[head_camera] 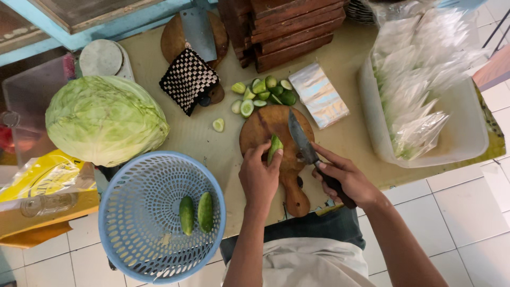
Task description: The person slices cucumbers on a wooden board using a knife and places the slices into small plastic bags.
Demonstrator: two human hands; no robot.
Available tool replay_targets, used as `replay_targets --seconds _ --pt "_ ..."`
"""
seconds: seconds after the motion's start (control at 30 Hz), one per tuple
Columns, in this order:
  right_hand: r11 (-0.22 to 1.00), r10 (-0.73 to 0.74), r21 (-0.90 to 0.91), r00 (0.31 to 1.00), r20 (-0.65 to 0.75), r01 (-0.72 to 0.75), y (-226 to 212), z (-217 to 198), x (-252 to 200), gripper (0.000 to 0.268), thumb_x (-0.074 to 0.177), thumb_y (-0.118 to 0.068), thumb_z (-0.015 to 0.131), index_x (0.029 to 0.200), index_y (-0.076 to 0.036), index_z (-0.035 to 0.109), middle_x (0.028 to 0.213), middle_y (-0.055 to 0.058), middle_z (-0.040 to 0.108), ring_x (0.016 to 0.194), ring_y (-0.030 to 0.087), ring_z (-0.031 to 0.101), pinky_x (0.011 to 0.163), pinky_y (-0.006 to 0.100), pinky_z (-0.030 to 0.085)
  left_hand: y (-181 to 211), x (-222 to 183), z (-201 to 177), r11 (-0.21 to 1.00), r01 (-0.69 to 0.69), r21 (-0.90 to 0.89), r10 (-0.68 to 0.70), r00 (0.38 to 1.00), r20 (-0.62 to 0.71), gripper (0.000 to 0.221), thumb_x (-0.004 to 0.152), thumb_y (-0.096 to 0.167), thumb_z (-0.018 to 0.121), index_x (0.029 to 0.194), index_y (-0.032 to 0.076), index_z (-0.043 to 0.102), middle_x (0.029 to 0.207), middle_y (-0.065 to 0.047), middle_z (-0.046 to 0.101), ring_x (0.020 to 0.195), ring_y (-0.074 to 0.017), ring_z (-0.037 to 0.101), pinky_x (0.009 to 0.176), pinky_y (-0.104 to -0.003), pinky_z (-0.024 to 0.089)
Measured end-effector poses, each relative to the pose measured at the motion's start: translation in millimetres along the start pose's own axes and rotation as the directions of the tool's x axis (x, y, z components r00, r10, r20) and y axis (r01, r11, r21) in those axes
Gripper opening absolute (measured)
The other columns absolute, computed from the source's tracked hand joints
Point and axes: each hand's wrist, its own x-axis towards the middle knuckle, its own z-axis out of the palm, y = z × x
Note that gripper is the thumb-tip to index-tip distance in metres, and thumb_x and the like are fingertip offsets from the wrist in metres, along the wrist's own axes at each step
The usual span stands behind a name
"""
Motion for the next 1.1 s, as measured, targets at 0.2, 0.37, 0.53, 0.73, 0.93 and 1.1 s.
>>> replay_targets --seconds 0.2,0.37,0.53,0.73,0.93,1.1 --pt "0.994 0.076 0.071 0.996 0.041 -0.079 7.5 2.9 -2.5 0.063 0.099 -0.016 0.047 0.161 -0.024 0.037 0.083 0.006 0.053 0.049 0.011 0.043 0.040 0.026 0.039 -1.5 -0.4 1.0 1.000 0.003 0.014 -0.003 1.000 -0.003 0.034 0.090 0.035 0.076 0.114 0.011 0.075 0.099 -0.010 0.069 0.089 -0.0302 0.068 0.078 -0.043 0.053" --pt "0.974 0.038 0.213 0.986 0.164 -0.073 6.7 10.1 13.5 0.062 0.100 -0.019 0.044 0.162 -0.021 0.035 0.083 0.005 0.051 0.047 0.010 0.041 0.037 0.025 0.038 -0.4 -0.1 0.3 0.999 0.033 -0.020 -0.033 0.999 0.010 0.035 0.089 0.035 0.075 0.114 0.011 0.074 0.099 -0.009 0.069 0.088 -0.0280 0.069 0.078 -0.042 0.054" --pt "0.973 -0.020 0.229 0.992 0.121 -0.008 4.3 9.2 15.3 0.063 0.100 -0.019 0.044 0.162 -0.020 0.034 0.084 0.007 0.051 0.046 0.011 0.042 0.037 0.025 0.039 -0.1 -0.6 0.3 1.000 0.026 0.000 -0.026 1.000 0.015 0.034 0.091 0.035 0.075 0.115 0.011 0.074 0.100 -0.009 0.069 0.088 -0.0276 0.068 0.077 -0.042 0.054" --pt "0.981 -0.020 0.192 0.990 0.138 -0.007 4.9 1.9 11.9 0.063 0.100 -0.019 0.043 0.162 -0.019 0.034 0.083 0.008 0.051 0.046 0.012 0.042 0.036 0.026 0.040 -0.9 -1.1 1.0 0.999 0.020 -0.040 -0.020 1.000 0.000 0.035 0.090 0.035 0.075 0.115 0.011 0.074 0.101 -0.008 0.069 0.086 -0.0263 0.069 0.077 -0.041 0.055" --pt "0.979 -0.002 0.201 0.984 0.179 -0.034 15.1 6.3 16.7 0.063 0.100 -0.019 0.043 0.162 -0.020 0.034 0.082 0.008 0.050 0.046 0.012 0.042 0.036 0.026 0.040 -1.1 -1.0 0.3 1.000 0.015 -0.024 -0.015 1.000 -0.008 0.035 0.089 0.035 0.076 0.115 0.011 0.074 0.101 -0.009 0.069 0.086 -0.0275 0.069 0.077 -0.042 0.054" --pt "0.975 -0.019 0.219 0.978 0.206 -0.027 21.8 2.2 18.1 0.064 0.100 -0.020 0.043 0.163 -0.021 0.031 0.083 0.008 0.049 0.046 0.012 0.042 0.036 0.026 0.040 0.0 -0.2 0.8 0.999 0.034 -0.002 -0.034 0.999 0.007 0.035 0.089 0.035 0.076 0.115 0.012 0.074 0.099 -0.009 0.069 0.085 -0.0273 0.069 0.076 -0.042 0.054"
